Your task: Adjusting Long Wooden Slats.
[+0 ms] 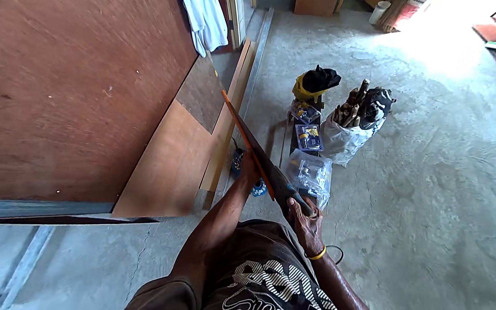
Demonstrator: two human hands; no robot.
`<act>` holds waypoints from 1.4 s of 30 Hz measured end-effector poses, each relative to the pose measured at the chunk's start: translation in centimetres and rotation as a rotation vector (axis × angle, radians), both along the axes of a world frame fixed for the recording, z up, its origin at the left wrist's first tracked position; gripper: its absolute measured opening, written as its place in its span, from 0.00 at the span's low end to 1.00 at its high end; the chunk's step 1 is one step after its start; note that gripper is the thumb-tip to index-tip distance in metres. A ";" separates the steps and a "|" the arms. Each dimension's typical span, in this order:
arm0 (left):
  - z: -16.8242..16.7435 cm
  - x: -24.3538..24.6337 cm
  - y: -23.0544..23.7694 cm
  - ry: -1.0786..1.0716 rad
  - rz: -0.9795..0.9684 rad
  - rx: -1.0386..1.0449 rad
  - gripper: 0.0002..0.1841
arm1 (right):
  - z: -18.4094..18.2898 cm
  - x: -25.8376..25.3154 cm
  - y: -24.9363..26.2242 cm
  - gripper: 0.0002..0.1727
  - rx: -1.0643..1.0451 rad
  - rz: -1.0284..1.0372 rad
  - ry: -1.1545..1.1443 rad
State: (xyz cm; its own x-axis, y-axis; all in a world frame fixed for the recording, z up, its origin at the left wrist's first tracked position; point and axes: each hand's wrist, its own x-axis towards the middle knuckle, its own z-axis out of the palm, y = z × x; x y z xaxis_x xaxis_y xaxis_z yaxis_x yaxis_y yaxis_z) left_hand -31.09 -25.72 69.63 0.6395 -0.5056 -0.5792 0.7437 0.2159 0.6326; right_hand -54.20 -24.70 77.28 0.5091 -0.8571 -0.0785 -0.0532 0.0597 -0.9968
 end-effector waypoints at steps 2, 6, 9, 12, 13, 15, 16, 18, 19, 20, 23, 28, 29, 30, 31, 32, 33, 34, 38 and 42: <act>-1.0 0.1 1.5 -0.025 -0.032 0.043 0.24 | -0.4 0.3 0.6 0.12 0.017 0.051 0.010; -2.3 0.5 4.8 0.027 0.047 0.058 0.21 | -1.8 1.4 2.2 0.13 0.016 0.189 0.050; -2.9 0.6 7.3 0.137 0.185 0.130 0.20 | -2.5 2.1 2.7 0.15 -0.048 0.294 0.133; -2.4 -0.5 8.6 0.205 0.285 0.229 0.16 | -3.2 2.1 2.7 0.18 -0.073 0.347 0.199; -2.4 -0.8 8.9 0.217 0.298 0.256 0.16 | -3.4 2.1 2.7 0.18 -0.084 0.362 0.205; -2.9 -1.1 9.5 0.239 0.317 0.292 0.19 | -3.5 2.4 2.8 0.19 -0.093 0.397 0.222; -3.1 -1.2 9.8 0.238 0.318 0.298 0.20 | -3.7 2.6 2.8 0.19 -0.095 0.408 0.227; -3.6 -1.1 10.1 0.219 0.314 0.288 0.19 | -4.0 3.1 2.6 0.20 -0.098 0.424 0.229; -3.9 -1.0 10.1 0.217 0.305 0.268 0.18 | -4.0 3.3 2.5 0.20 -0.097 0.435 0.232; -4.1 -0.9 10.1 0.226 0.301 0.248 0.18 | -4.0 3.4 2.3 0.21 -0.094 0.448 0.236; -4.3 -0.5 9.5 0.267 0.304 0.225 0.17 | -3.8 3.3 1.8 0.20 -0.080 0.461 0.219; -3.4 -0.7 7.5 0.158 0.245 0.296 0.18 | -3.0 3.7 0.9 0.18 -0.098 0.414 0.241; -3.3 -0.7 7.1 0.138 0.230 0.301 0.18 | -2.9 3.8 0.7 0.18 -0.097 0.401 0.241; -3.4 -0.8 6.8 0.123 0.208 0.312 0.19 | -2.9 3.7 0.7 0.18 -0.090 0.384 0.237; -3.6 -1.0 6.7 0.110 0.178 0.327 0.20 | -3.0 3.6 0.7 0.18 -0.075 0.365 0.233; -3.8 -1.3 6.6 0.097 0.138 0.324 0.22 | -3.0 3.4 0.7 0.18 -0.057 0.348 0.233; -4.1 -1.6 6.5 0.087 0.101 0.317 0.24 | -3.1 3.2 0.5 0.18 -0.049 0.336 0.239; -4.3 -2.0 6.2 0.084 0.076 0.317 0.25 | -3.2 3.1 0.4 0.18 -0.049 0.333 0.255; -4.8 -2.2 4.5 0.125 0.038 0.349 0.23 | -4.7 3.3 -0.1 0.20 -0.081 0.367 0.308; -4.7 -2.2 4.1 0.159 -0.131 0.411 0.43 | -7.2 3.6 0.6 0.21 -0.006 0.342 0.300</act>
State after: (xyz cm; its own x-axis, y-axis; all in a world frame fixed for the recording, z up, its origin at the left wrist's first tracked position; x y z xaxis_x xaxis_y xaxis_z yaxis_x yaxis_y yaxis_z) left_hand -33.27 -21.60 64.89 0.4726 -0.2843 -0.8342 0.8426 -0.1316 0.5222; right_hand -50.57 -24.08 70.04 0.7185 -0.6447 -0.2611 -0.3551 -0.0172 -0.9347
